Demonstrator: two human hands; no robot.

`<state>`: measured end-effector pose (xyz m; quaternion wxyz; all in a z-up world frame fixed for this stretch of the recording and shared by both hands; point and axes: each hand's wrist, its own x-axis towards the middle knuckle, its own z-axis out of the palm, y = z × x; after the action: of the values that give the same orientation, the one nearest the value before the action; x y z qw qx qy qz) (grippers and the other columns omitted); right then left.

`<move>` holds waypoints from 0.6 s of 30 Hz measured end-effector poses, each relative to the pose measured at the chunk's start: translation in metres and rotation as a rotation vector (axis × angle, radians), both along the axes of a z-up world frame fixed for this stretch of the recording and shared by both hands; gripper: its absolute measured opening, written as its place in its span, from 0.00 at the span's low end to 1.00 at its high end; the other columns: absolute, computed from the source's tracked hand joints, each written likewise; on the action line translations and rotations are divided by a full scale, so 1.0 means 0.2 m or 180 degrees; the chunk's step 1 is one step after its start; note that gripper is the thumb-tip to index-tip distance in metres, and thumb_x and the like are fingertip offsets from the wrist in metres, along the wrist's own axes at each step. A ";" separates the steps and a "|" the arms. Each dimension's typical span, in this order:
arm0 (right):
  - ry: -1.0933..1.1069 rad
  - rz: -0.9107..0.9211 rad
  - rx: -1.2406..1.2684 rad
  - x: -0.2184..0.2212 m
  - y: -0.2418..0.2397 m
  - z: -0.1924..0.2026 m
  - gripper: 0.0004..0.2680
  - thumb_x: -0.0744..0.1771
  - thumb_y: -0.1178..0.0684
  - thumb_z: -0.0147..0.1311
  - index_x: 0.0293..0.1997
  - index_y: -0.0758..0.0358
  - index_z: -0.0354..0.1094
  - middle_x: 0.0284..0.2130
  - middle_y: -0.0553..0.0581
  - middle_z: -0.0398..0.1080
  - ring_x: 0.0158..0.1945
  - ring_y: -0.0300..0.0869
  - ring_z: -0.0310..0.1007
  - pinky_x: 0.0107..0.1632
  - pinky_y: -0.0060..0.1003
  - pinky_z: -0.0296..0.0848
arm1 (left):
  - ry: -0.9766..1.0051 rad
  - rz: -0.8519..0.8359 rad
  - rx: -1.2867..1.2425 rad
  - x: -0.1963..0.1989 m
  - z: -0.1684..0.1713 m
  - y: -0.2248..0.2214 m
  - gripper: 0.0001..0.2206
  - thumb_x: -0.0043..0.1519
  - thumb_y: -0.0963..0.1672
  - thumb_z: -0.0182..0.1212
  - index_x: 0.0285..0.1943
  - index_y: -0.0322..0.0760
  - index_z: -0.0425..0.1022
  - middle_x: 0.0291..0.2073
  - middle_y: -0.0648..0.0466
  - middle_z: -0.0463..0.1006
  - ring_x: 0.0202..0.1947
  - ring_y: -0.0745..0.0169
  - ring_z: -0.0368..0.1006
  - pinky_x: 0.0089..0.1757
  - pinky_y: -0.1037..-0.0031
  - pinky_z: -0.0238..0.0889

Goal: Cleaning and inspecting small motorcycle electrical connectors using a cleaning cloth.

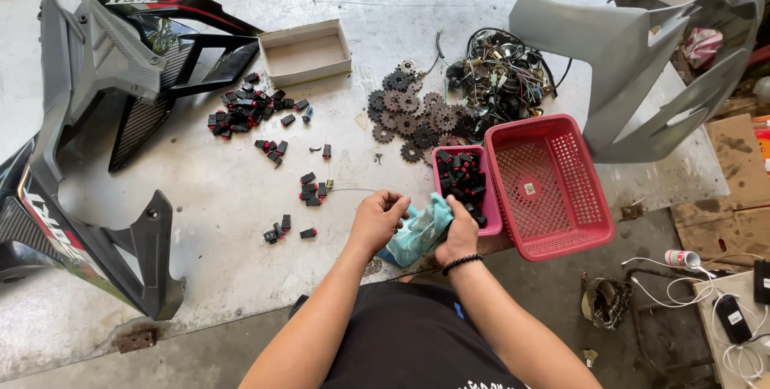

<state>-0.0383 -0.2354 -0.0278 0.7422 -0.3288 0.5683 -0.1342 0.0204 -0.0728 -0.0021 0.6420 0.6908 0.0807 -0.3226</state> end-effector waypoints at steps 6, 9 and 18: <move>-0.0221 0.0701 -0.0021 0.10 0.13 0.13 0.07 0.65 0.52 0.64 0.39 0.63 0.75 0.30 0.57 0.73 0.33 0.44 0.77 0.38 0.37 0.77 | 0.0009 0.0102 0.0141 -0.02 -0.04 0.03 0.12 0.63 0.46 0.64 0.46 0.32 0.81 0.28 0.47 0.83 0.25 0.65 0.77 0.28 0.77 0.74; -0.0461 0.1007 0.0362 0.15 0.23 0.16 0.10 0.65 0.47 0.63 0.40 0.65 0.75 0.29 0.60 0.75 0.31 0.47 0.78 0.36 0.41 0.78 | -0.0008 0.0302 0.0256 -0.02 -0.07 0.10 0.11 0.62 0.46 0.65 0.46 0.35 0.82 0.28 0.47 0.83 0.26 0.64 0.78 0.29 0.76 0.75; -0.0229 0.2438 0.0132 0.36 0.47 -0.14 0.13 0.62 0.66 0.61 0.50 0.65 0.69 0.34 0.59 0.77 0.34 0.47 0.80 0.39 0.41 0.81 | 0.0005 0.0865 0.0822 -0.01 -0.13 0.41 0.11 0.64 0.46 0.60 0.51 0.40 0.82 0.39 0.48 0.84 0.39 0.54 0.82 0.39 0.64 0.77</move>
<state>0.0332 -0.1405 -0.0557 0.7645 -0.4974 0.3805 0.1528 0.0182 0.0088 -0.0278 0.5856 0.7500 0.2145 -0.2204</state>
